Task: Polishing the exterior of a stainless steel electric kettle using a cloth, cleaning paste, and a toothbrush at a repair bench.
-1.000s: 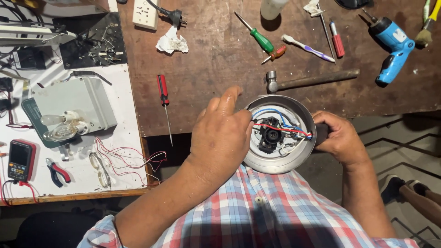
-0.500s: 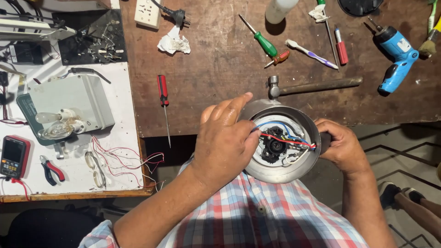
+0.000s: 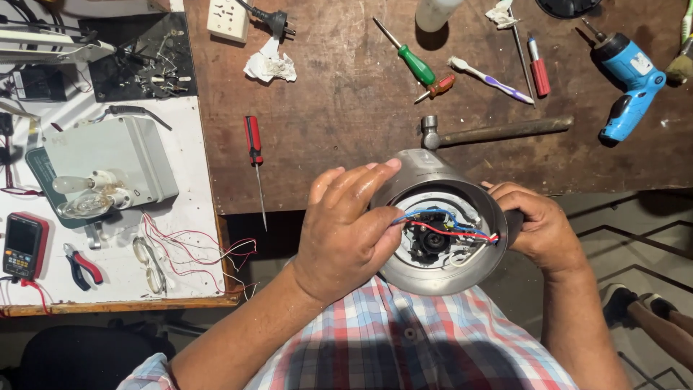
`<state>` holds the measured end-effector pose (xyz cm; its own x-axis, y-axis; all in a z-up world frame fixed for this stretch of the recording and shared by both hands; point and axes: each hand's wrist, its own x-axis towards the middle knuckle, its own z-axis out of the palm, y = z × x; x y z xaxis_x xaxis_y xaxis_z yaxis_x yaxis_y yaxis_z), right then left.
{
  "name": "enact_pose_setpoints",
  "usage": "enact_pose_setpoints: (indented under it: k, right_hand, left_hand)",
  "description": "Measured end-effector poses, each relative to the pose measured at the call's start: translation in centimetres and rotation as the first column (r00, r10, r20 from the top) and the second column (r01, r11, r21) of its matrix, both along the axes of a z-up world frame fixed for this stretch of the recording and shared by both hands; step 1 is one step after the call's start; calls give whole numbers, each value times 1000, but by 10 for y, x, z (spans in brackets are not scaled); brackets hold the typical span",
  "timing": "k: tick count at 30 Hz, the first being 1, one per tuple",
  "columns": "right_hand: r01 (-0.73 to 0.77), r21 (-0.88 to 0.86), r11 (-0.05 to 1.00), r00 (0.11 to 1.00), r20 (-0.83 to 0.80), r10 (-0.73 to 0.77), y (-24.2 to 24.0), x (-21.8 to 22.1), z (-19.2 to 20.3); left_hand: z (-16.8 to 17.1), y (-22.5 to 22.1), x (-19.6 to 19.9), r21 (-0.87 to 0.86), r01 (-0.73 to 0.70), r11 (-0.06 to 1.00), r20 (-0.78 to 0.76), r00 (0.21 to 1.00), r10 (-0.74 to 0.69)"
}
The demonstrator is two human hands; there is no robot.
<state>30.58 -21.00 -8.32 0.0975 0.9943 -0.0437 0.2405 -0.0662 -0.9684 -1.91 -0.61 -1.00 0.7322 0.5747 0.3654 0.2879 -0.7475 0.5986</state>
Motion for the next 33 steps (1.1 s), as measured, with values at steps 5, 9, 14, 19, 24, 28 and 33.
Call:
enact_pose_setpoints:
  k: [5,9,14,19,24,28,33]
  right_hand:
    - [-20,12,1000,999,38,19,5,0,5]
    - [-25,6,1000,999,35,25,5,1,7]
    - [-21,6,1000,1000,18,21,6,2,6]
    - [-35,-18,999,999,-4,35,5,6,5]
    - [-44,-21,999,998,-43,43,13,4,12]
    - [-84,-15,996,996,-32,83,19,4,16]
    - [-102,-18,995,995,-3,102,22,7,14]
  left_hand:
    - [-4,-2,-4,8,-11,1000,52,999,10]
    - [-5,-4,-4,-9,-22,1000,74,997,23]
    - [-5,-4,-1,-11,-39,999,101,994,40]
    - [4,2,-1,7,1,1000,-10,1000,-1]
    - [24,13,3,96,71,993,-85,994,-63]
    - [31,20,7,63,88,994,-129,988,-79]
    - [35,25,8,66,139,988,-142,982,-129]
